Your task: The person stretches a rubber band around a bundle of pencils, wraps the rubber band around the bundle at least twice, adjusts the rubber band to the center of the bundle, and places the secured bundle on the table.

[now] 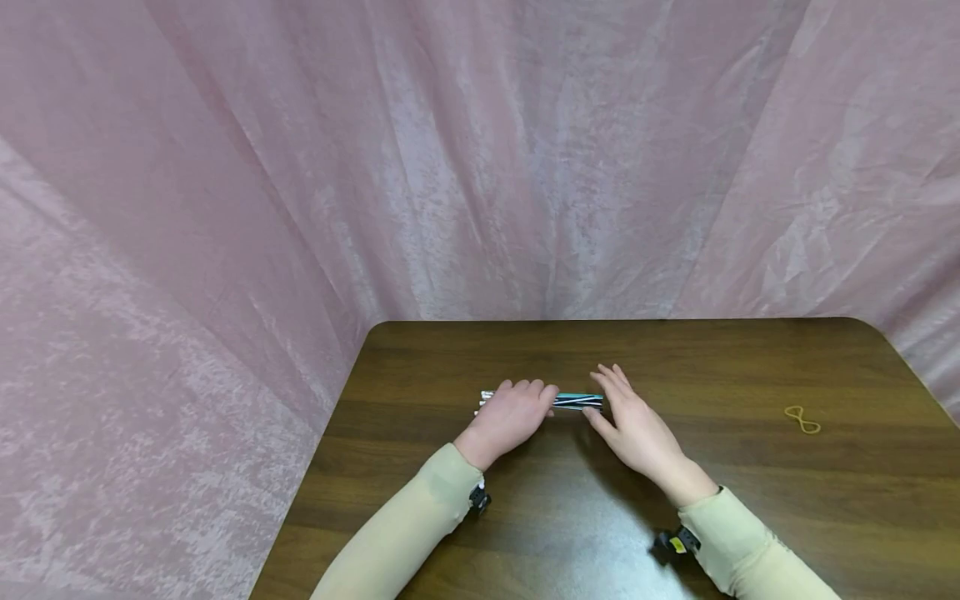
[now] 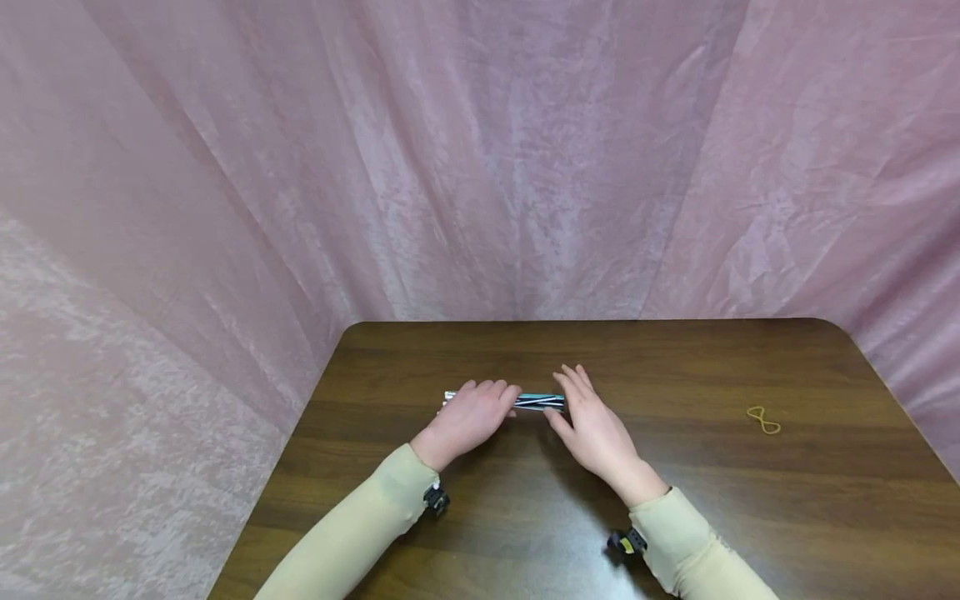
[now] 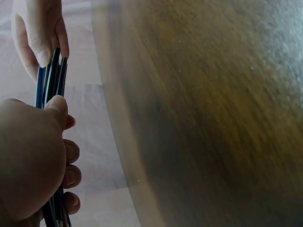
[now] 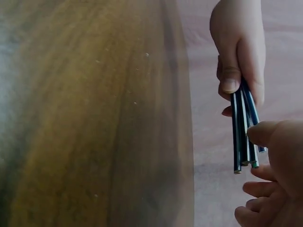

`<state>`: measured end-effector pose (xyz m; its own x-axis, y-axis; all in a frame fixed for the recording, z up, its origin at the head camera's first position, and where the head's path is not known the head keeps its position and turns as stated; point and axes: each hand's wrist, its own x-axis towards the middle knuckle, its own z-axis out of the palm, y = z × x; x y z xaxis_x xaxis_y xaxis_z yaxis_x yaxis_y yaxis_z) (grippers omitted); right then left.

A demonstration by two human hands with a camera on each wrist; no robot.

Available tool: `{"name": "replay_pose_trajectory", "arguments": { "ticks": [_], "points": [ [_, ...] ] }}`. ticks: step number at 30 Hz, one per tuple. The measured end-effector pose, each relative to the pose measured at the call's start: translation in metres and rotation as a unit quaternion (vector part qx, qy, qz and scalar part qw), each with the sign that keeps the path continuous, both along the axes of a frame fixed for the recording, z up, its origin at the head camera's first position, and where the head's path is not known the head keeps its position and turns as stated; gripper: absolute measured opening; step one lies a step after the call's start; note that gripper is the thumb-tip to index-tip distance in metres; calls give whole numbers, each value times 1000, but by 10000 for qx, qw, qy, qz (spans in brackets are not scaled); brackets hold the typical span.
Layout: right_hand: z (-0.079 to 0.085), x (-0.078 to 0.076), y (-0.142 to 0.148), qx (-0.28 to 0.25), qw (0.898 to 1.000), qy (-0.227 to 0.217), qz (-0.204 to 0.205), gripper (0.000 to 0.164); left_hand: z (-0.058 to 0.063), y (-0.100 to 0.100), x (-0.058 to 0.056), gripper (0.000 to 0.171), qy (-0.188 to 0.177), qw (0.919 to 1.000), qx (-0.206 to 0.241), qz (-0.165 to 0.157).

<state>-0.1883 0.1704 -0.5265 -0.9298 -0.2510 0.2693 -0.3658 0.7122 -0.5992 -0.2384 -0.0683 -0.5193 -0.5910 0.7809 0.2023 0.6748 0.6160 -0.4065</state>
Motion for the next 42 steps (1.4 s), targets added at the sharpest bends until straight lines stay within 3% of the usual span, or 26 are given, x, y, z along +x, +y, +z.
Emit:
{"name": "replay_pose_trajectory", "arguments": {
  "ticks": [12, 21, 25, 32, 37, 42],
  "points": [
    [-1, -4, 0, 151, 9978, 634, 113, 35, -1, 0, 0, 26, -225, 9997, -43, -2],
    [-3, -4, 4, 194, 9972, 713, 131, 33, 3, -1, 1, 27, -408, 9990, -107, 126],
    [-3, -5, 6, 237, 9983, 518, 101, 42, 3, -2, 1, 27, -405, 9990, -86, 154],
    [-7, -2, 4, 483, 9981, -359, 111, 71, 3, 0, 1, 25, -454, 9989, 24, 73],
    [-10, 0, -4, 358, 9967, -724, 97, 75, 3, 2, 4, 27, -296, 9995, -120, 42],
    [-8, 1, -10, 259, 9967, -766, 49, 74, 1, 3, 5, 28, -196, 9996, -186, 94]
  ]
}}
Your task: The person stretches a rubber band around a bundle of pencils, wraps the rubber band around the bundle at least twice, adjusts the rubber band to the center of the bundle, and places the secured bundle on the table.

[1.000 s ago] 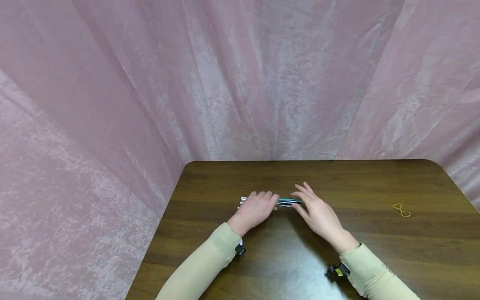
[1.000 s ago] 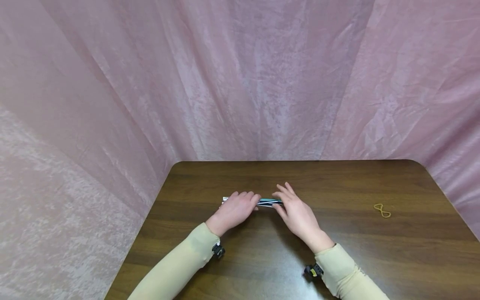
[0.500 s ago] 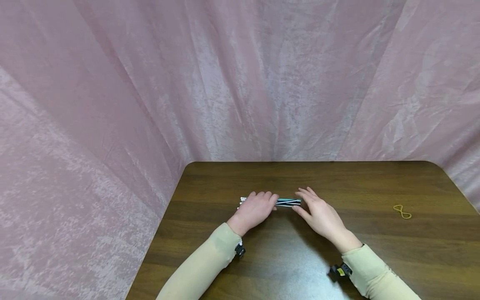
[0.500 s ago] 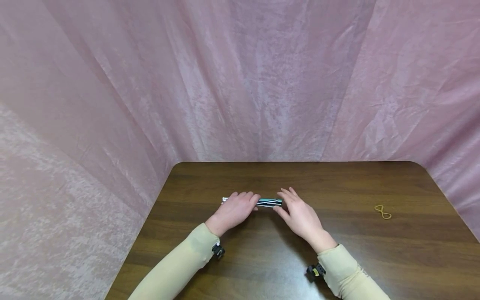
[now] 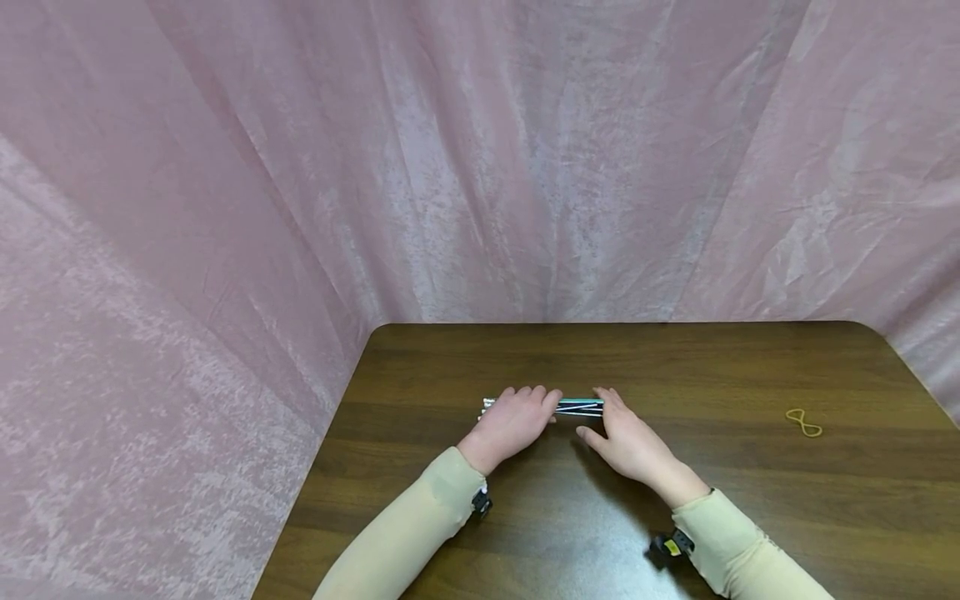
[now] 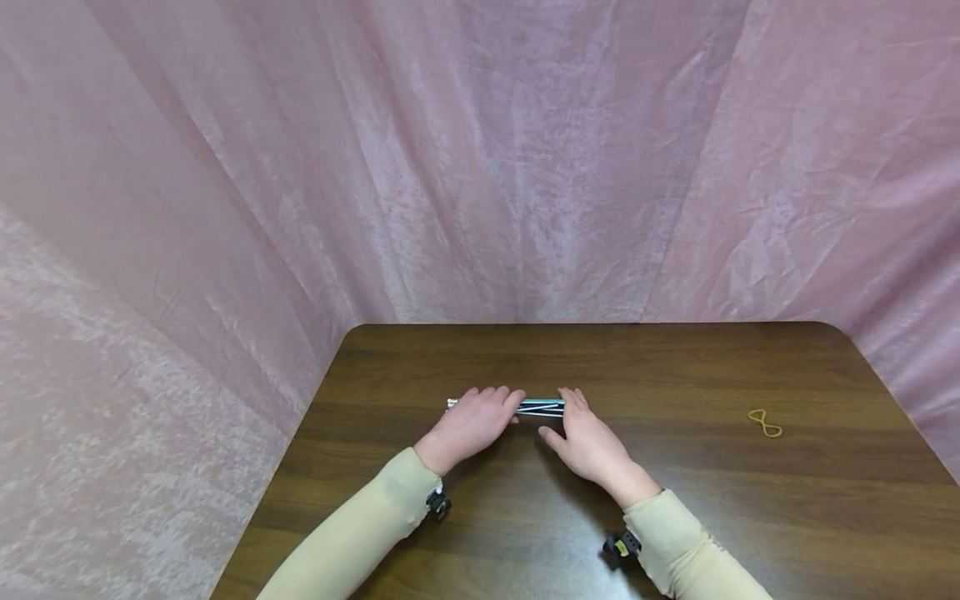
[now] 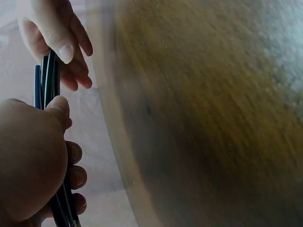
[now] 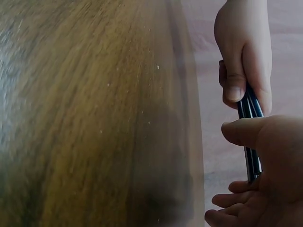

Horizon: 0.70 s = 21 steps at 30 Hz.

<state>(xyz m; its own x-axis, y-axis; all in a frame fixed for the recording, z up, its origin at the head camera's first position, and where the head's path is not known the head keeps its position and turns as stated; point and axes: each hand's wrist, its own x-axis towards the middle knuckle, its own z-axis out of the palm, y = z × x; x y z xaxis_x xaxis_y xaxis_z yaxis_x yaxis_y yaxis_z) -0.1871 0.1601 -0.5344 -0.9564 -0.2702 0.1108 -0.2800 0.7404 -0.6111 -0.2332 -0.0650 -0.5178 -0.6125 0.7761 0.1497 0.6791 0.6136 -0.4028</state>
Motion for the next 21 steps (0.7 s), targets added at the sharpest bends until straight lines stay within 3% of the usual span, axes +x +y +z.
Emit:
{"name": "replay_pose_trajectory", "arguments": {
  "ticks": [11, 15, 21],
  "points": [
    [0, -2, 0, -84, 9999, -48, 64, 77, 0, 1, -2, 28, -43, 10000, -31, 37],
    [-2, -4, 6, 83, 10000, 55, -7, 77, 2, -1, -4, 27, 93, 9999, 67, 16],
    [-5, -3, 2, 213, 9995, -143, 161, 75, 4, 0, -2, 26, 104, 9998, 132, -70]
  ]
}}
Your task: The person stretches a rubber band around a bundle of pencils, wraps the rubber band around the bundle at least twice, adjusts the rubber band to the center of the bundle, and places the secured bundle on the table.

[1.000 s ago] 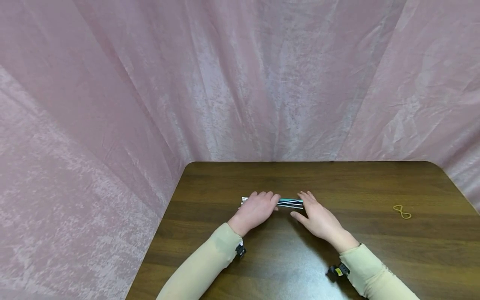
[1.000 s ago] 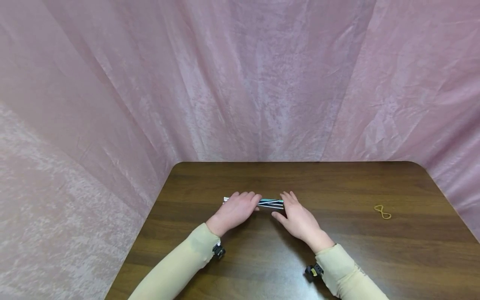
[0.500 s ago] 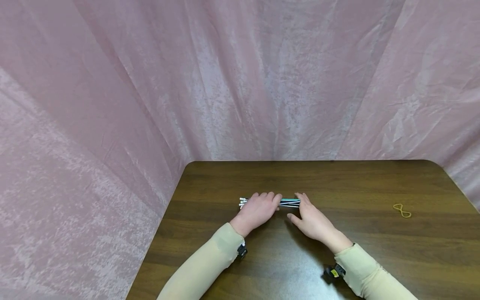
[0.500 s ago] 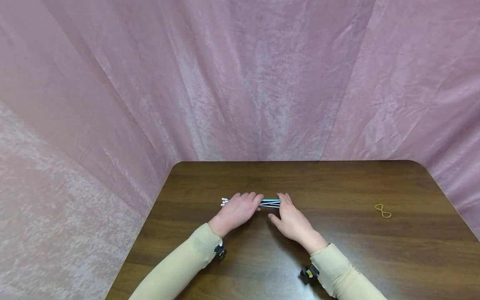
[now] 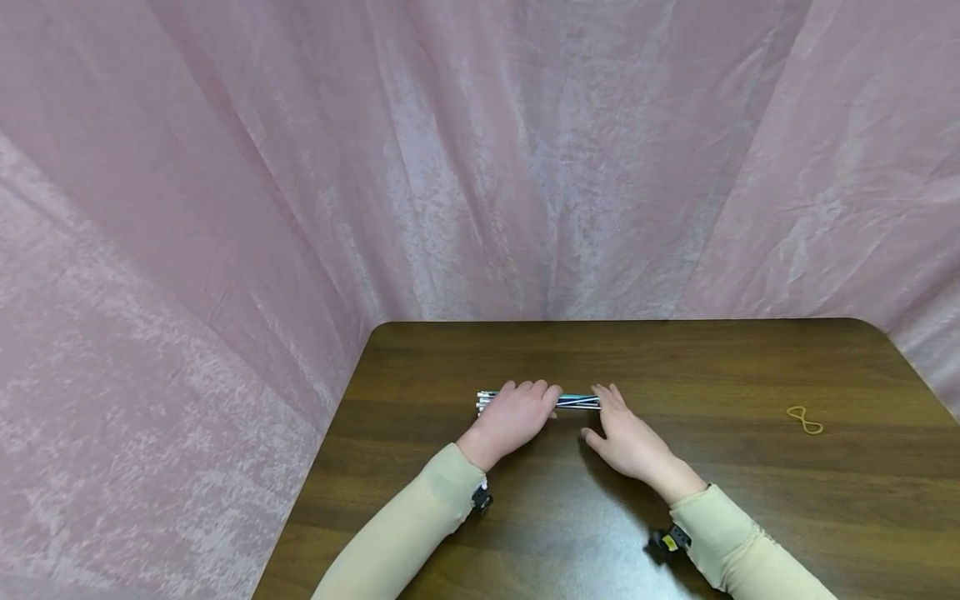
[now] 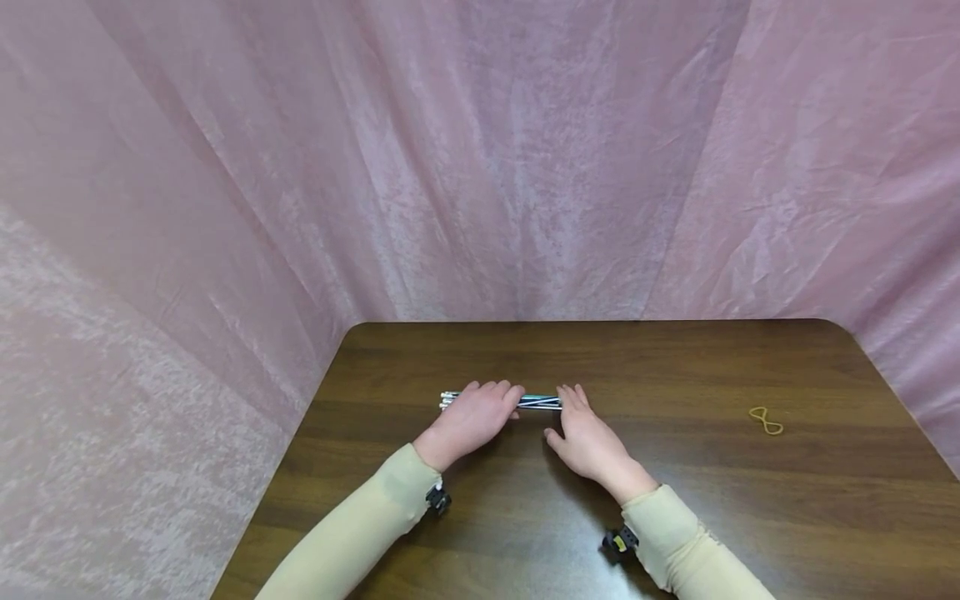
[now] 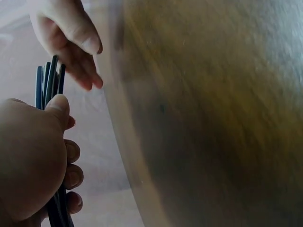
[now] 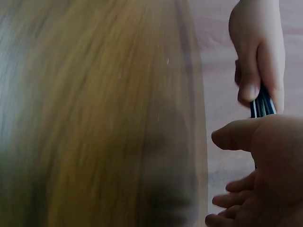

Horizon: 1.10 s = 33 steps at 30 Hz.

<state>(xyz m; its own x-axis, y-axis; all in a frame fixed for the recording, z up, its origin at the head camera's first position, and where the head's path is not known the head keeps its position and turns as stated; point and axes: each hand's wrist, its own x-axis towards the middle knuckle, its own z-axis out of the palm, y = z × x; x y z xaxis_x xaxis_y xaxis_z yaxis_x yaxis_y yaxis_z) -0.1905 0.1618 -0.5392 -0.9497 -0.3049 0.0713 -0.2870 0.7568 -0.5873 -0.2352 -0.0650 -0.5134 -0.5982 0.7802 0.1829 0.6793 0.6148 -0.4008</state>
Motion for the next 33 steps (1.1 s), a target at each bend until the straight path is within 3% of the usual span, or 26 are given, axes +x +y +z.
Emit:
{"name": "replay_pose_trajectory", "arguments": {
  "ticks": [9, 15, 21, 33],
  "points": [
    [1, 2, -8, 57, 9996, 132, -240, 73, -4, 4, 2, 29, 128, 9999, 29, -24],
    [-25, -6, -6, -228, 9986, 373, -290, 75, -5, 4, 3, 27, 205, 9997, -133, 8],
    [3, 7, -10, 223, 9994, 67, -260, 69, -2, 2, 6, 10, 401, 9982, -450, -19],
    [13, 10, 1, 109, 9994, 41, -314, 67, 0, -2, 3, 17, 244, 9983, -523, -71]
  ]
}}
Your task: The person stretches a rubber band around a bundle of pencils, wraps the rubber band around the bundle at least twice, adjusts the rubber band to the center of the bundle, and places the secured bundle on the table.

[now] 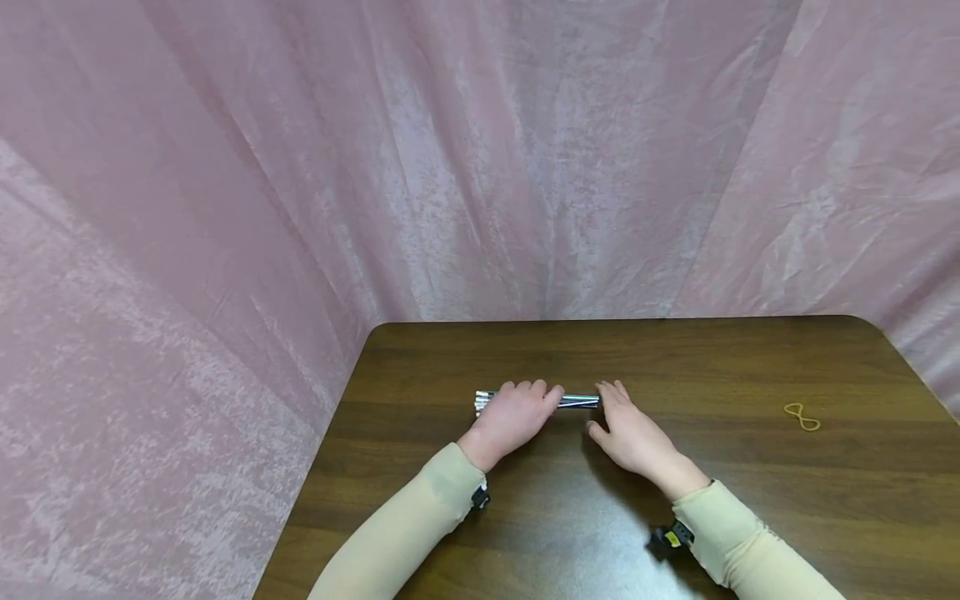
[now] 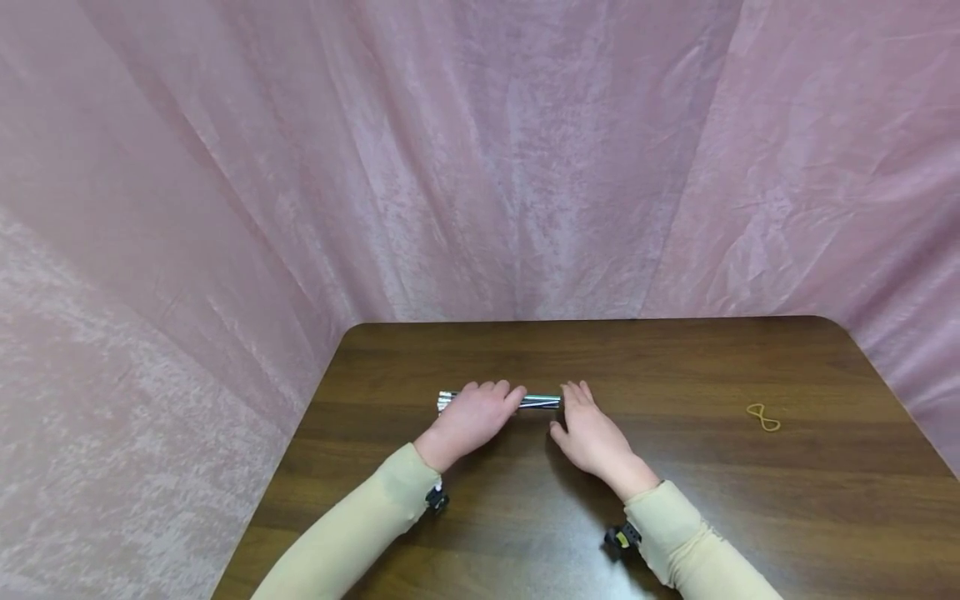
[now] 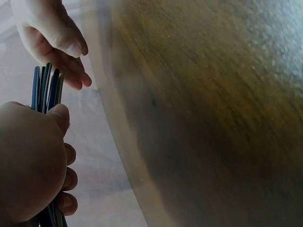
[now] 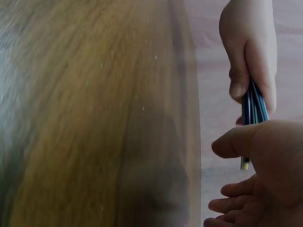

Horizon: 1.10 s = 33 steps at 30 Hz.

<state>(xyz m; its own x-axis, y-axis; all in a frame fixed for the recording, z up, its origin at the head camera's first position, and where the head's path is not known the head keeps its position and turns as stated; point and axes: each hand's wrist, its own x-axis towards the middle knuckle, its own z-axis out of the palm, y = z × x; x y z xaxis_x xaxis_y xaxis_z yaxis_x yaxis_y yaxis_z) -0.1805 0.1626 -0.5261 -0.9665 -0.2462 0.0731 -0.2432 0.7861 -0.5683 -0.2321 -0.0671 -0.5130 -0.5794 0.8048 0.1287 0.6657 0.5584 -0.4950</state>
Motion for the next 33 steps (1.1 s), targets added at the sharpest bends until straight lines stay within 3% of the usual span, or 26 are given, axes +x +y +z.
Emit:
{"name": "replay_pose_trajectory", "arguments": {
  "ticks": [7, 15, 22, 28, 33],
  "points": [
    [0, 1, 44, 95, 9998, 89, -155, 62, 2, -6, -4, 9, 15, 9997, 241, -25],
    [1, 8, 153, 464, 9950, 440, -769, 45, 4, -18, -8, 13, -340, 9984, 422, 177],
    [-1, 22, 243, 988, 9875, 69, -1225, 36, 3, -24, -10, 19, -456, 9970, 590, 217],
    [-6, 30, 274, 1164, 9807, -357, -1527, 50, -1, -26, -11, 23, -322, 9971, 668, 149],
    [-9, 29, 276, 1139, 9800, -267, -1609, 51, -2, -26, -12, 22, -203, 9978, 608, 193]
  ]
}}
